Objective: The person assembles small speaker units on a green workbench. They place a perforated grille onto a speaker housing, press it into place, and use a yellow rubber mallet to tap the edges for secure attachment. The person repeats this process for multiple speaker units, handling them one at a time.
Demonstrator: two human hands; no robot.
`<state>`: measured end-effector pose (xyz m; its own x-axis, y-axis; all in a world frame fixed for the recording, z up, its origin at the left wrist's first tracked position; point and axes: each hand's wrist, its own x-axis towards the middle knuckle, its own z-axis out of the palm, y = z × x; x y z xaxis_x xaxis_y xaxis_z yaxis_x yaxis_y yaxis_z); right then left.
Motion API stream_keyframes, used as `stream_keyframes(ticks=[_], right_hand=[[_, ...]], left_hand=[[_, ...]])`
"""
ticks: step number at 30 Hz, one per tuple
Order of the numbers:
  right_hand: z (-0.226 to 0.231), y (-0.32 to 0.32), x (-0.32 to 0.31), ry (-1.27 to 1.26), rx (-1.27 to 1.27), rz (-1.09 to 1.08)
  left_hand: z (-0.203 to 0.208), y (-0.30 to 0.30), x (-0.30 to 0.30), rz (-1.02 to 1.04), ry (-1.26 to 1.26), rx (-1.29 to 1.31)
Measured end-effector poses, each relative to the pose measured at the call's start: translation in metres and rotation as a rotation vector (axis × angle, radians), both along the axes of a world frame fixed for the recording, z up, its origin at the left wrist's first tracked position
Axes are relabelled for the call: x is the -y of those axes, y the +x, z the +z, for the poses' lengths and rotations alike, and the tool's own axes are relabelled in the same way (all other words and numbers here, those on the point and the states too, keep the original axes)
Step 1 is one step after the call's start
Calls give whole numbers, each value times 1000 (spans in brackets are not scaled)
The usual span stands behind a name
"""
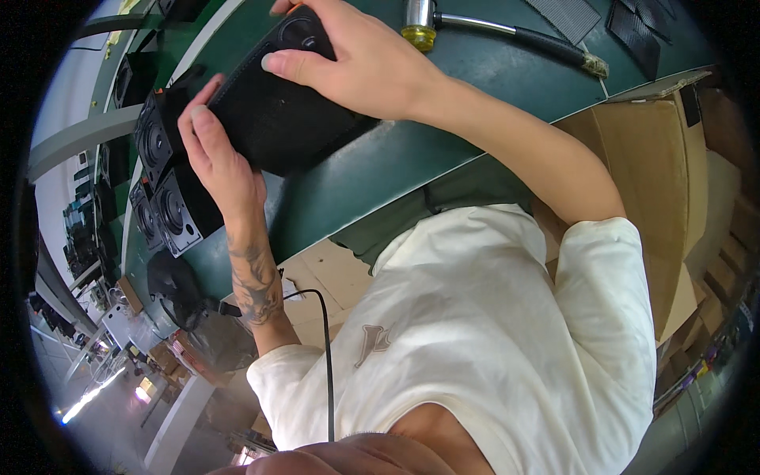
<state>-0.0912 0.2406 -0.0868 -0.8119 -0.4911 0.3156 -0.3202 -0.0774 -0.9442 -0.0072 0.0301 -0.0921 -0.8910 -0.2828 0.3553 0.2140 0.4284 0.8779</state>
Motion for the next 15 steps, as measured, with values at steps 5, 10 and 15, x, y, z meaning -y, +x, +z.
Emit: stream_keyframes(ticks=[5, 10, 15], right_hand=[[21, -16, -11, 372, -118, 18], [45, -30, -45, 485, -116, -46], [46, -36, -108, 1111, -595, 45]], left_hand=[[10, 7, -3, 22, 348, 191], [-23, -6, 5, -11, 613, 160], [-25, -6, 4, -23, 681, 175]])
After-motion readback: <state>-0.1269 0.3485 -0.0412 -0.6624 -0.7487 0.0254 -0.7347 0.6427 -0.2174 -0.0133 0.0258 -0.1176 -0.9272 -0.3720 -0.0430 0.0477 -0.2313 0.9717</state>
